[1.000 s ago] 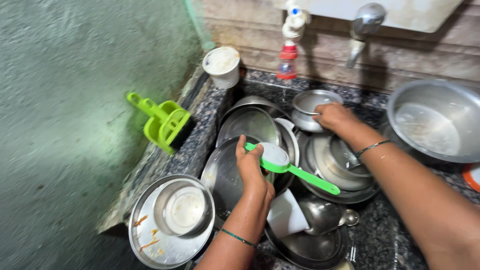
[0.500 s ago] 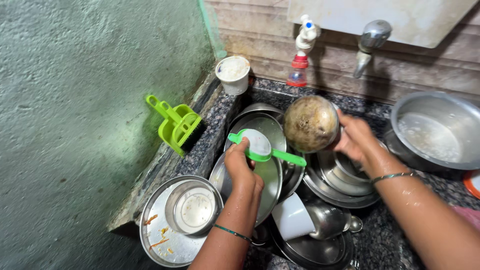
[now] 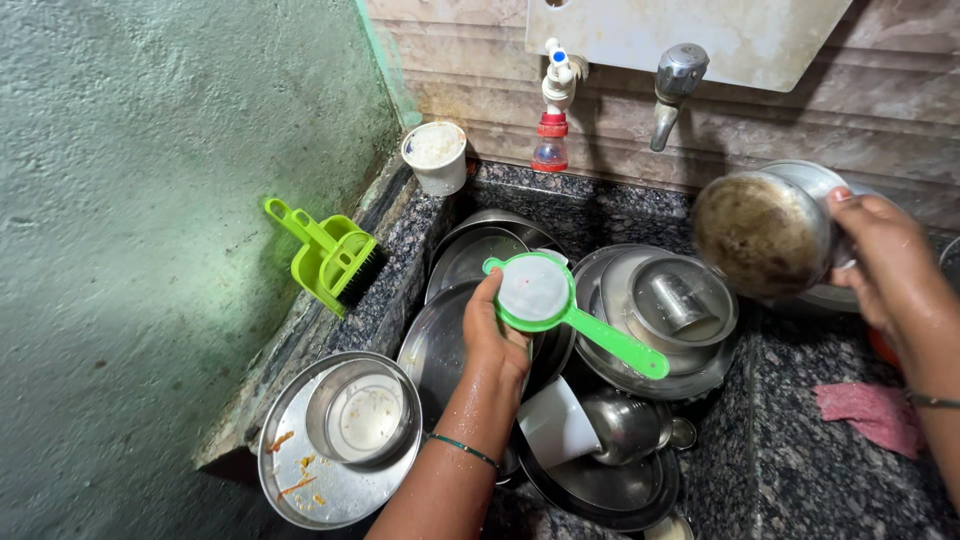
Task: The person scrubs a metal steamer insert with a steel wool pad and rinses it under running water. They then wash a white plastic cup, an orange plastic strainer, and a green plastic strainer, rinsing each item thoroughly. Finally, the person scrubs a metal tumbler with a pink sponge and places it in the sink.
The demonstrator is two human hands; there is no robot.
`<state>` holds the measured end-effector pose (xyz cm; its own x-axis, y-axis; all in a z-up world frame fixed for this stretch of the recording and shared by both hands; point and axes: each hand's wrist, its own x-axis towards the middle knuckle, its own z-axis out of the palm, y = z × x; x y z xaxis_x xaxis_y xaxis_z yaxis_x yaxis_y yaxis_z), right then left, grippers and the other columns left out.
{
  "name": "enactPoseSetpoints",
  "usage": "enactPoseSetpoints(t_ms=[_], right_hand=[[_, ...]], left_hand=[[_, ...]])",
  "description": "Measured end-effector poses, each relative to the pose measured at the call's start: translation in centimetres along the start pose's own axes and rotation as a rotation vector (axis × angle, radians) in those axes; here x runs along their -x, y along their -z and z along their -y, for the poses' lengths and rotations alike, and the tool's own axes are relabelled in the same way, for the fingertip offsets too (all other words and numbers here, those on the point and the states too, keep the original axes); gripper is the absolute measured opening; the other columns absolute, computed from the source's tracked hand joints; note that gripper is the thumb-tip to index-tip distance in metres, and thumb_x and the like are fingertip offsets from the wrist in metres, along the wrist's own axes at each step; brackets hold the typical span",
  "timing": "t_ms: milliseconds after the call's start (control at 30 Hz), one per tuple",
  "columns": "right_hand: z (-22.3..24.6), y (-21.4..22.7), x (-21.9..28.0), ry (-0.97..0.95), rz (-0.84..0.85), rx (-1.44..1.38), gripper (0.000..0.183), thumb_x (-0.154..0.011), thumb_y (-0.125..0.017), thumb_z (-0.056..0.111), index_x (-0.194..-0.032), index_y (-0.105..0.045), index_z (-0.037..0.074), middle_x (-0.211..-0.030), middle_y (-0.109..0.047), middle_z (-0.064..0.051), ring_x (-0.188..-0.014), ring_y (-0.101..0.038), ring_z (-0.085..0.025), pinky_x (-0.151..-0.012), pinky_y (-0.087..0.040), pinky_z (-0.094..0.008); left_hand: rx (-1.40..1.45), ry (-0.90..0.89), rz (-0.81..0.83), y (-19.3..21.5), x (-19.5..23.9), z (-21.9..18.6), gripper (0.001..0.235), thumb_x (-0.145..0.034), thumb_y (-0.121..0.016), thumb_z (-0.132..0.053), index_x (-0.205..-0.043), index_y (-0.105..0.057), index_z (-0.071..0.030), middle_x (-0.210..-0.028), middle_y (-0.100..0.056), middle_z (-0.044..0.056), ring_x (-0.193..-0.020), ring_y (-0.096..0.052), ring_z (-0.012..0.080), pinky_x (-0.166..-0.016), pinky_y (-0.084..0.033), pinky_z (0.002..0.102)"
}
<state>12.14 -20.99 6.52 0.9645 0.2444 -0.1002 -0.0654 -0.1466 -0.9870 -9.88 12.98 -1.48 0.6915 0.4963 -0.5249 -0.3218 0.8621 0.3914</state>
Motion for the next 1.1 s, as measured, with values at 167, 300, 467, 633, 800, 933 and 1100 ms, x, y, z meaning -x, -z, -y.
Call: enactPoseSetpoints(t_ms=[167, 300, 467, 633, 800, 933, 1100], right_hand=[[-1.6, 2.7, -3.4, 0.014, -0.165, -0.002, 0.033, -0.108, -0.054, 0.041, -0.122, -0.056, 0.011, -0.117, -0.065, -0.010, -0.094, -0.069, -0.024, -0.071, -0.060, -0.050], [-7.1, 5.1, -7.5, 0.294, -0.391, 0.765, 0.043, -0.113, -0.050, 0.041, -0.114, -0.063, 0.001, -0.112, -0.068, -0.026, -0.096, -0.067, -0.042, -0.085, -0.055, -0.058], [-10.5, 4.5, -5.4, 0.446, -0.335, 1.281, 0.053, -0.115, -0.057, 0.048, -0.101, -0.070, -0.001, -0.096, -0.072, -0.028, -0.098, -0.067, -0.048, -0.081, -0.054, -0.057], [-5.8, -0.3, 0.2, 0.615, -0.464, 1.375, 0.048, -0.116, -0.062, 0.048, -0.104, -0.075, 0.003, -0.104, -0.072, -0.018, -0.119, -0.061, -0.038, -0.086, -0.053, -0.050], [0.2, -8.2, -1.4, 1.004, -0.032, 0.863, 0.023, -0.110, -0.061, 0.022, -0.124, -0.073, 0.008, -0.105, -0.062, -0.015, -0.108, -0.056, -0.032, -0.103, -0.047, -0.048], [5.8, -17.0, -6.7, 1.267, 0.063, 0.776, 0.042, -0.103, -0.070, 0.029, -0.139, -0.070, 0.008, -0.121, -0.061, -0.016, -0.118, -0.054, -0.033, -0.104, -0.045, -0.044], [12.8, -24.9, -12.0, 0.397, 0.336, 0.659, 0.041, -0.094, -0.069, 0.047, -0.122, -0.074, 0.018, -0.100, -0.069, -0.010, -0.104, -0.064, -0.029, -0.097, -0.049, -0.044]], left_hand=[[-0.024, 0.019, 0.040, 0.0, 1.3, 1.6, 0.032, -0.090, -0.070, -0.025, -0.115, -0.068, -0.004, -0.115, -0.075, 0.012, -0.103, -0.074, 0.0280, -0.091, -0.061, 0.047], [-0.057, 0.082, 0.088, 0.6, 2.3, 2.7, 0.035, -0.089, -0.069, -0.027, -0.116, -0.067, -0.004, -0.113, -0.074, 0.013, -0.101, -0.074, 0.0308, -0.087, -0.061, 0.052], [-0.108, 0.065, 0.100, 1.5, 3.8, 3.6, 0.039, -0.092, -0.067, -0.028, -0.122, -0.064, -0.002, -0.118, -0.072, 0.016, -0.104, -0.074, 0.0328, -0.087, -0.061, 0.054], [-0.059, 0.034, 0.150, 2.1, 2.7, 3.4, 0.039, -0.095, -0.066, -0.027, -0.124, -0.062, 0.000, -0.122, -0.070, 0.017, -0.107, -0.073, 0.0328, -0.091, -0.061, 0.053], [-0.021, 0.010, 0.172, 1.3, -3.0, 3.0, 0.033, -0.096, -0.068, -0.024, -0.120, -0.065, 0.000, -0.118, -0.072, 0.015, -0.105, -0.073, 0.0293, -0.093, -0.061, 0.047], [-0.014, 0.049, 0.210, 0.4, -8.2, 2.1, 0.028, -0.093, -0.067, -0.022, -0.114, -0.068, -0.004, -0.110, -0.075, 0.013, -0.099, -0.074, 0.0284, -0.090, -0.062, 0.045], [-0.032, 0.060, 0.157, -1.0, -12.9, 1.8, 0.030, -0.094, -0.068, -0.028, -0.113, -0.068, -0.004, -0.109, -0.075, 0.012, -0.095, -0.074, 0.0272, -0.084, -0.063, 0.045]])
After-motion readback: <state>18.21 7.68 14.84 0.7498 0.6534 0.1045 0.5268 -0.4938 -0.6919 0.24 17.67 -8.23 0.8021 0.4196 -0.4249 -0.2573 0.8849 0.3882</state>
